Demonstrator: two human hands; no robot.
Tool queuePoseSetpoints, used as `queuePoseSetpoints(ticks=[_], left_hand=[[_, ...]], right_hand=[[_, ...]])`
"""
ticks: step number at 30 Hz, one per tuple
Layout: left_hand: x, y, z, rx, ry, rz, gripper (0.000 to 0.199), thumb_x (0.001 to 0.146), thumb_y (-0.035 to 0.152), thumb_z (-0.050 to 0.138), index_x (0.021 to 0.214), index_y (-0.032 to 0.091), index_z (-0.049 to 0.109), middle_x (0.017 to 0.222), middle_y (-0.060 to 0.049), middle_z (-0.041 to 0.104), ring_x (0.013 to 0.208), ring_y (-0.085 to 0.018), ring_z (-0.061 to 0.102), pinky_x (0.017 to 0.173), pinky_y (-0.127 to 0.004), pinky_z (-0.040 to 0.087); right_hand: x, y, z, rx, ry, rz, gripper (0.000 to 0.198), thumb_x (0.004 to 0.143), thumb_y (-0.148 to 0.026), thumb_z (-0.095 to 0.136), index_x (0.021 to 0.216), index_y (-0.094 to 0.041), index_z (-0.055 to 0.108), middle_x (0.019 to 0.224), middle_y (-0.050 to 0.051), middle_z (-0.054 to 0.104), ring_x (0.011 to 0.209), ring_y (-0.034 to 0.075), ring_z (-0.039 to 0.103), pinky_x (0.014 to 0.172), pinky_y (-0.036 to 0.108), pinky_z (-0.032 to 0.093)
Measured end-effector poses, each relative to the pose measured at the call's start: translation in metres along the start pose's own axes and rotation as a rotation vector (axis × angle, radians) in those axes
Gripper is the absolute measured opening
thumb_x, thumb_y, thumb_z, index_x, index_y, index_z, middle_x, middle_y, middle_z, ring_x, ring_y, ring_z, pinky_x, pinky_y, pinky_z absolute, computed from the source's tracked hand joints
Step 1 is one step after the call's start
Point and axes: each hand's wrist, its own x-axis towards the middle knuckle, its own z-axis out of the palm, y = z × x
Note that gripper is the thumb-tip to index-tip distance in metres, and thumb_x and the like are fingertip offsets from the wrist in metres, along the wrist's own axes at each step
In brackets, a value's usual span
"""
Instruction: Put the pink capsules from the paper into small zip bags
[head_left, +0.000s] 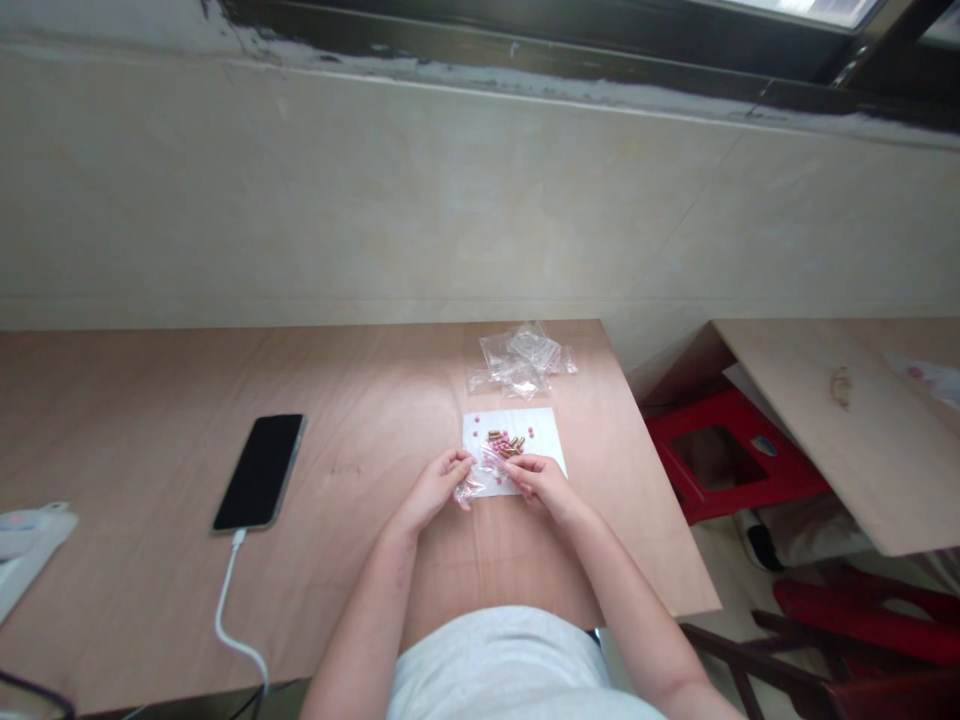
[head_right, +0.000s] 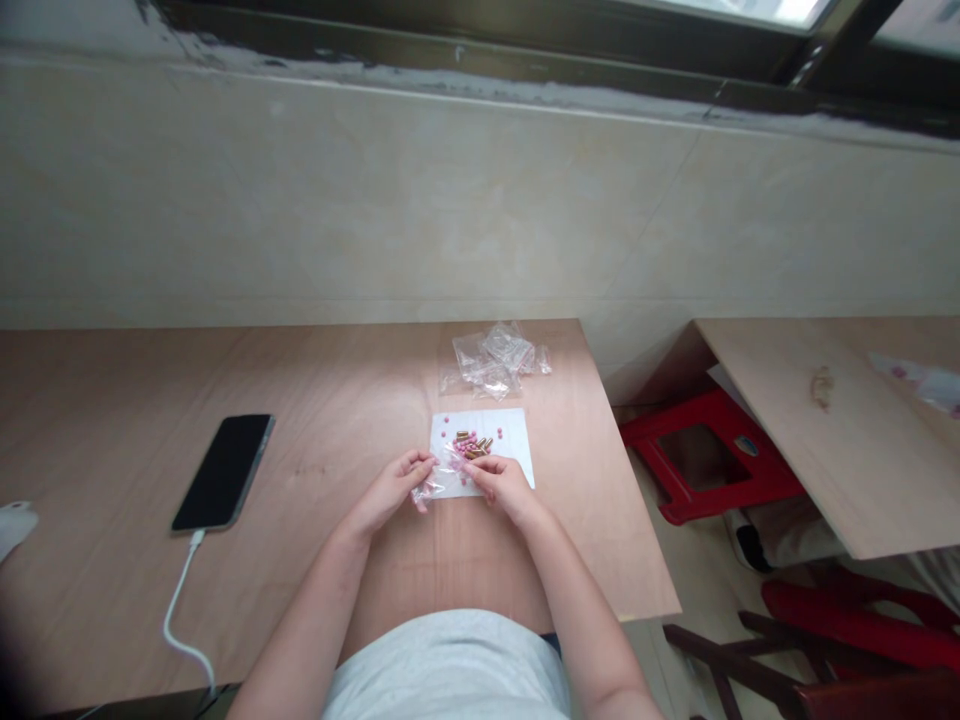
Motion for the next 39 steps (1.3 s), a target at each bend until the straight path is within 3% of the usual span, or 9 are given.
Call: queuePoseSetpoints(ticks=[7, 11, 18, 31, 39], left_hand=[[-0.011, 0.011, 0.003, 0.04, -0.091, 0.004, 0.028, 0.07, 0.038, 0.06, 0.084, 0.014, 0.054, 0.055, 0.004, 0.053, 0.042, -0.008, 0.051, 0.033, -0.015, 0.043], [-0.015, 0.014, 0.004, 0.091, -0.12, 0.011, 0.027, 0.07, 0.036, 0.06, 0.084, 0.015, 0.054, 0.052, 0.004, 0.055, 0.039, -0.008, 0.051, 0.032, -0.015, 0.041], [-0.013, 0.005, 0.001, 0.118, -0.048, 0.032, 0.021, 0.07, 0.035, 0.059, 0.077, 0.016, 0.051, 0.051, 0.004, 0.056, 0.036, -0.009, 0.051, 0.031, -0.016, 0.04], [-0.005, 0.004, 0.002, 0.08, 0.021, -0.007, 0.027, 0.067, 0.04, 0.06, 0.065, 0.017, 0.046, 0.045, 0.006, 0.055, 0.03, -0.008, 0.047, 0.03, -0.018, 0.038], [0.001, 0.008, 0.005, 0.023, 0.005, -0.042, 0.03, 0.065, 0.043, 0.06, 0.067, 0.016, 0.047, 0.045, 0.007, 0.051, 0.034, -0.008, 0.046, 0.031, -0.018, 0.04]], right_hand=[[0.003, -0.031, 0.015, -0.138, 0.076, -0.125, 0.026, 0.063, -0.041, 0.062, 0.064, -0.015, 0.066, 0.07, 0.002, 0.063, 0.064, 0.012, 0.052, 0.057, 0.022, 0.036], [0.01, -0.033, 0.024, -0.086, 0.085, -0.037, 0.027, 0.059, -0.041, 0.065, 0.058, -0.014, 0.061, 0.055, -0.001, 0.057, 0.054, 0.01, 0.048, 0.052, 0.022, 0.034], [0.02, -0.019, 0.026, 0.015, 0.117, 0.021, 0.026, 0.055, -0.039, 0.065, 0.054, -0.015, 0.054, 0.044, -0.005, 0.048, 0.042, 0.007, 0.039, 0.045, 0.021, 0.029], [0.027, -0.016, 0.026, 0.033, 0.175, 0.0, 0.024, 0.056, -0.038, 0.063, 0.06, -0.014, 0.058, 0.051, -0.002, 0.055, 0.047, 0.009, 0.043, 0.05, 0.023, 0.032], [0.017, -0.009, 0.012, -0.027, 0.206, -0.049, 0.023, 0.061, -0.038, 0.061, 0.062, -0.015, 0.061, 0.053, -0.002, 0.056, 0.052, 0.01, 0.046, 0.053, 0.023, 0.035]])
